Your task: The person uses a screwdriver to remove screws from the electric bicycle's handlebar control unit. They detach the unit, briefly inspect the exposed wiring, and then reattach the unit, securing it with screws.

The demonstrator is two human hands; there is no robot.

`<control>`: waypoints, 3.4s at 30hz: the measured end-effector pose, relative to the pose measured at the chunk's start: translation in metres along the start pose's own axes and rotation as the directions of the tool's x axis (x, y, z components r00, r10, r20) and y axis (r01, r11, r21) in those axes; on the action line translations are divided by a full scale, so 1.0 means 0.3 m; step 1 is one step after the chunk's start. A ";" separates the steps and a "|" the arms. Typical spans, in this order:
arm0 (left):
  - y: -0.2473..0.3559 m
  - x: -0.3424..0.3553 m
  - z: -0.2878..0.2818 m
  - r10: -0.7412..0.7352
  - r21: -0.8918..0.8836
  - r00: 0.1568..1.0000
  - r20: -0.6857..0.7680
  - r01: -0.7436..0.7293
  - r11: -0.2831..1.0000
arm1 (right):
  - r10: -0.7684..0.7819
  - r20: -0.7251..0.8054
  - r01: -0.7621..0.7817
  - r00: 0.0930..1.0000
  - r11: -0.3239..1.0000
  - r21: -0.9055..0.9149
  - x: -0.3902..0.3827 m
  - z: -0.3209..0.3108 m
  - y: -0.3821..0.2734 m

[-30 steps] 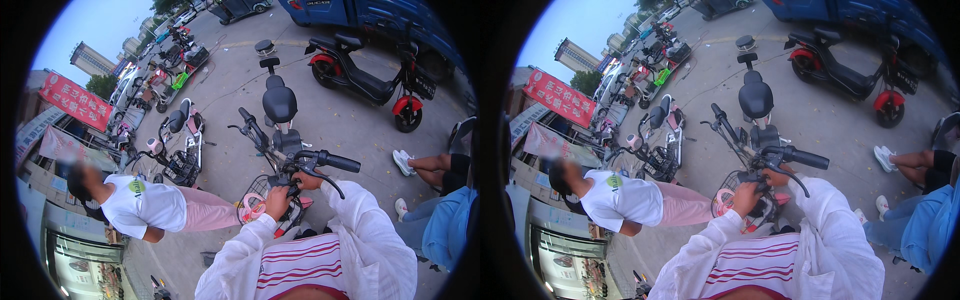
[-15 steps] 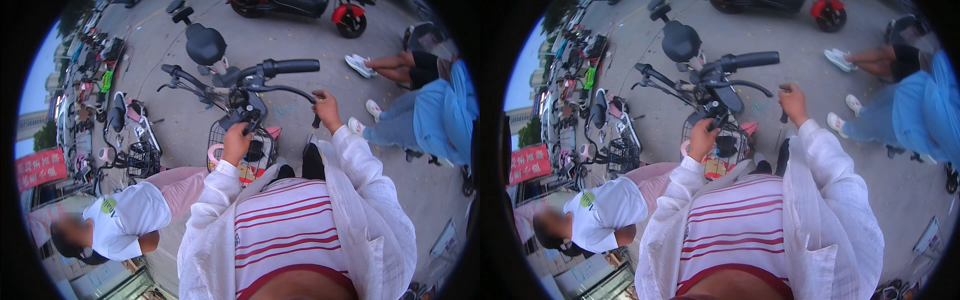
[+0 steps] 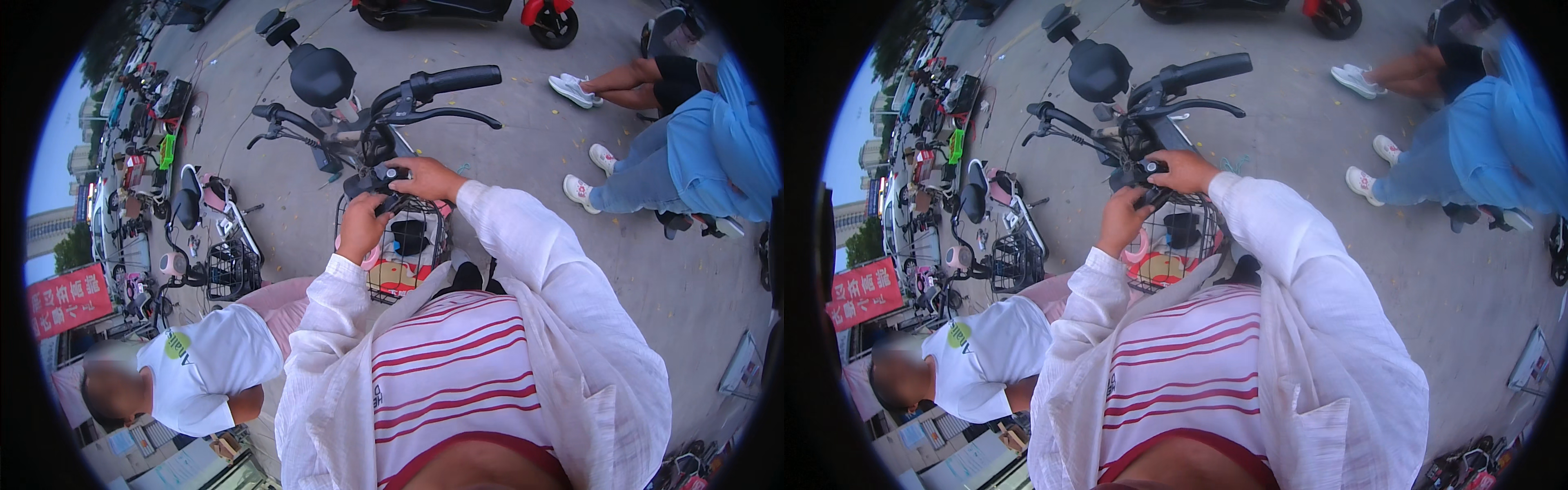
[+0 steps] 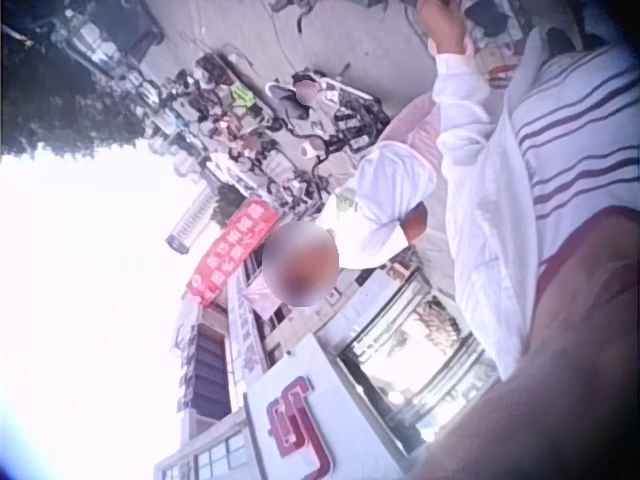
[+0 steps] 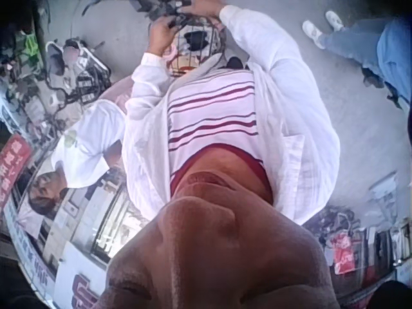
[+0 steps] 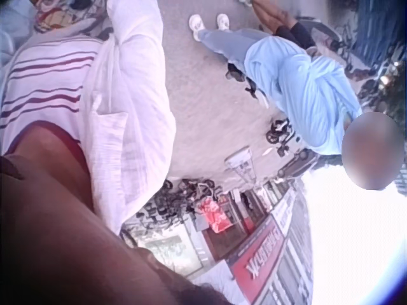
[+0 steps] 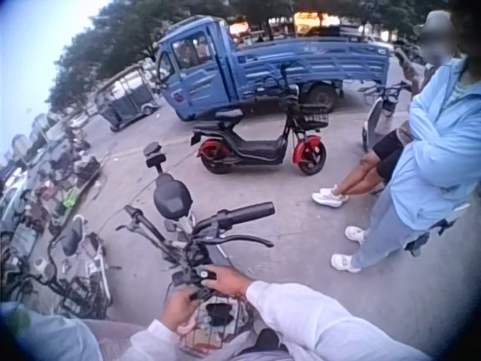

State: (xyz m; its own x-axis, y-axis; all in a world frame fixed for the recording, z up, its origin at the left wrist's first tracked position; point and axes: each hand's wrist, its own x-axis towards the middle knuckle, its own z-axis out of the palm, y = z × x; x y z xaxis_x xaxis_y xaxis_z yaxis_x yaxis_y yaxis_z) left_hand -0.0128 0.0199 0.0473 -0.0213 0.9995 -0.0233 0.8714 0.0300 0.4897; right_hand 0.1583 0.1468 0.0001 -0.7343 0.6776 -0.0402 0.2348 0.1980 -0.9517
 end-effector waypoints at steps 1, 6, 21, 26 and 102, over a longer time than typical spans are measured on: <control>0.005 -0.006 -0.001 0.006 0.015 1.000 -0.004 -0.006 1.000 | -0.121 0.029 0.122 0.992 0.991 -0.048 0.027 0.010 0.001; 0.003 -0.087 0.025 -0.018 0.069 0.996 -0.093 0.025 0.997 | 0.003 0.195 0.077 0.981 0.913 -0.401 0.081 0.026 -0.021; 0.198 -0.249 0.024 -0.164 0.175 0.924 -0.346 0.235 0.956 | 0.248 0.387 -0.350 0.888 0.911 0.220 0.111 -0.025 0.032; 0.253 -0.237 0.042 -0.212 0.164 0.898 -0.384 0.293 0.942 | 0.272 0.437 -0.420 0.858 0.861 0.288 0.130 -0.043 0.060; -0.774 -0.289 3.157 -0.975 -0.451 0.155 0.159 0.890 0.068 | 0.941 0.114 -0.656 0.318 0.131 0.744 -1.191 0.222 1.731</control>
State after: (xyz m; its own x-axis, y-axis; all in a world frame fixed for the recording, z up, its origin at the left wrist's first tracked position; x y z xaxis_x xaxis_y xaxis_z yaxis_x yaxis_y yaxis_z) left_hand 0.2508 -0.0830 -0.8897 -0.7749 0.1242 -0.6198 -0.1806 0.8961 0.4053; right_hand 0.5002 -0.0396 -0.5001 -0.0855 0.3208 -0.9433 0.0386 -0.9450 -0.3249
